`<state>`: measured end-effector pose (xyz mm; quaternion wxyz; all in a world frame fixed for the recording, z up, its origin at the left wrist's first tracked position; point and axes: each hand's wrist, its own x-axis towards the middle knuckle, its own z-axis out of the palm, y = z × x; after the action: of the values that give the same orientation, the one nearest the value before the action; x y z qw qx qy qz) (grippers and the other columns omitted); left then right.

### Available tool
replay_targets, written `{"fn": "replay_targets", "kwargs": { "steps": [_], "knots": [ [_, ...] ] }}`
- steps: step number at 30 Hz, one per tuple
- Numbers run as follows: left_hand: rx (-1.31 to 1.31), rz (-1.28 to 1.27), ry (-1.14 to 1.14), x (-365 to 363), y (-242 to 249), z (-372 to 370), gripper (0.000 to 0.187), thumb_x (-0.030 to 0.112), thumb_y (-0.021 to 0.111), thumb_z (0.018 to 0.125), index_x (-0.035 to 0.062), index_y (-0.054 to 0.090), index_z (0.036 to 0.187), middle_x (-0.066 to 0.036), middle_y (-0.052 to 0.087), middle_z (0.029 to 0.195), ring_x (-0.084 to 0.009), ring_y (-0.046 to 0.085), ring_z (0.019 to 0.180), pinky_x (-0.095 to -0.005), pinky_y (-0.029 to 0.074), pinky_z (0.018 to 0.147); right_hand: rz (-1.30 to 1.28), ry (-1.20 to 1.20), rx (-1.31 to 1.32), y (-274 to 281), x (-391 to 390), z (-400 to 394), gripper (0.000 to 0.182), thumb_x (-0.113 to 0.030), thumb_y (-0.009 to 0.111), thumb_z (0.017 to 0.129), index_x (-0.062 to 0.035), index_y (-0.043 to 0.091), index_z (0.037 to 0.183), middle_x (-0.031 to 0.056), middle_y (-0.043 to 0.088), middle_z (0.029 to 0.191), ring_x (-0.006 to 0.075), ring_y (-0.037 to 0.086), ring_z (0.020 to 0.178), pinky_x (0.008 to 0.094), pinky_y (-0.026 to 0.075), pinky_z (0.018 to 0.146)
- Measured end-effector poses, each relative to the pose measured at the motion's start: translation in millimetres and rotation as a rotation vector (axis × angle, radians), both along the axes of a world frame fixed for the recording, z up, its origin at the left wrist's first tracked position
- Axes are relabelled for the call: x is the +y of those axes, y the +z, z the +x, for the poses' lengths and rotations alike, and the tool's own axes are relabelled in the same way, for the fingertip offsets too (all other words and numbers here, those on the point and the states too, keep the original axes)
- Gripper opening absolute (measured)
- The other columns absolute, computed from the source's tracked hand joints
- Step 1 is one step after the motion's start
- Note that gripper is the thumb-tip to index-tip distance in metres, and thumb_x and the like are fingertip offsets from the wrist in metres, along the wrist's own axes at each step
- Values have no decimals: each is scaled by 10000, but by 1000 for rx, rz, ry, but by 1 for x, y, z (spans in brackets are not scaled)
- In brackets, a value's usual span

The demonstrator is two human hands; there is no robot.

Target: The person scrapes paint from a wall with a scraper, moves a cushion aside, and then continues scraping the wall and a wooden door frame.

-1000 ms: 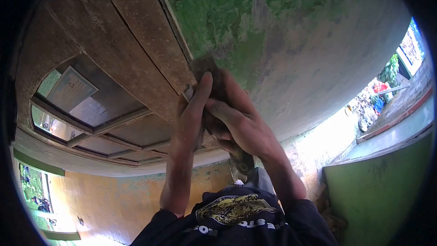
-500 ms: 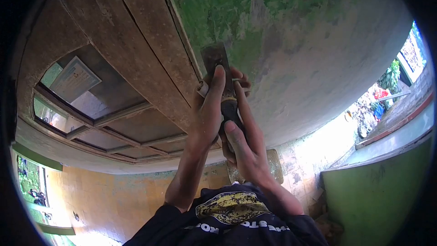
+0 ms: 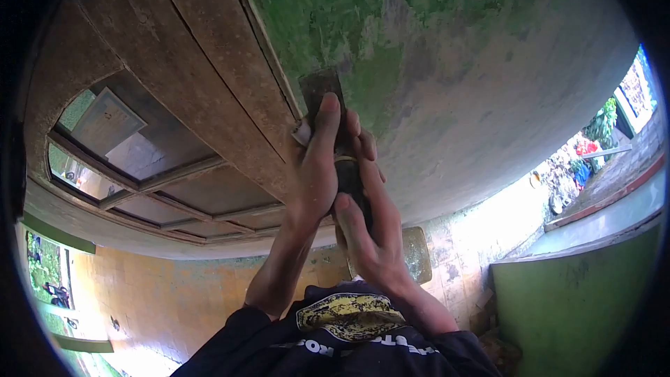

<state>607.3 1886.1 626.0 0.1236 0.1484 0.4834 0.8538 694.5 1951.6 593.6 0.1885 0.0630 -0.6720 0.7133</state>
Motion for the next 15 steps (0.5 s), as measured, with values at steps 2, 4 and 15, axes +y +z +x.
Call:
{"fn": "replay_targets", "kwargs": {
  "steps": [2, 4, 15],
  "knots": [
    [93, -49, 51, 2, -7, -8, 418, 325, 433, 1011, 41, 532, 721, -47, 562, 597, -124, 591, 567, -258, 446, 505, 9, 11, 66, -10, 2, -11, 614, -94, 437, 917, 82, 193, 1452, 204, 173, 1547, 294, 101, 1450, 390, 99, 1152],
    [105, -38, 29, 0, -3, -9, 391, 349, 463, 995, 40, 519, 763, -54, 539, 602, -147, 588, 558, -302, 487, 476, 30, -9, 103, -4, 0, -11, 614, -93, 442, 914, 81, 200, 1451, 203, 179, 1546, 291, 96, 1451, 390, 95, 1152],
    [122, -99, 64, -2, 2, -13, 436, 331, 441, 1004, 35, 537, 699, -44, 569, 589, -122, 582, 540, -259, 426, 504, 175, -49, 212, 3, -1, -18, 599, -19, 419, 882, 93, 228, 1439, 193, 199, 1544, 291, 76, 1454, 390, 76, 1155]
  ]
}}
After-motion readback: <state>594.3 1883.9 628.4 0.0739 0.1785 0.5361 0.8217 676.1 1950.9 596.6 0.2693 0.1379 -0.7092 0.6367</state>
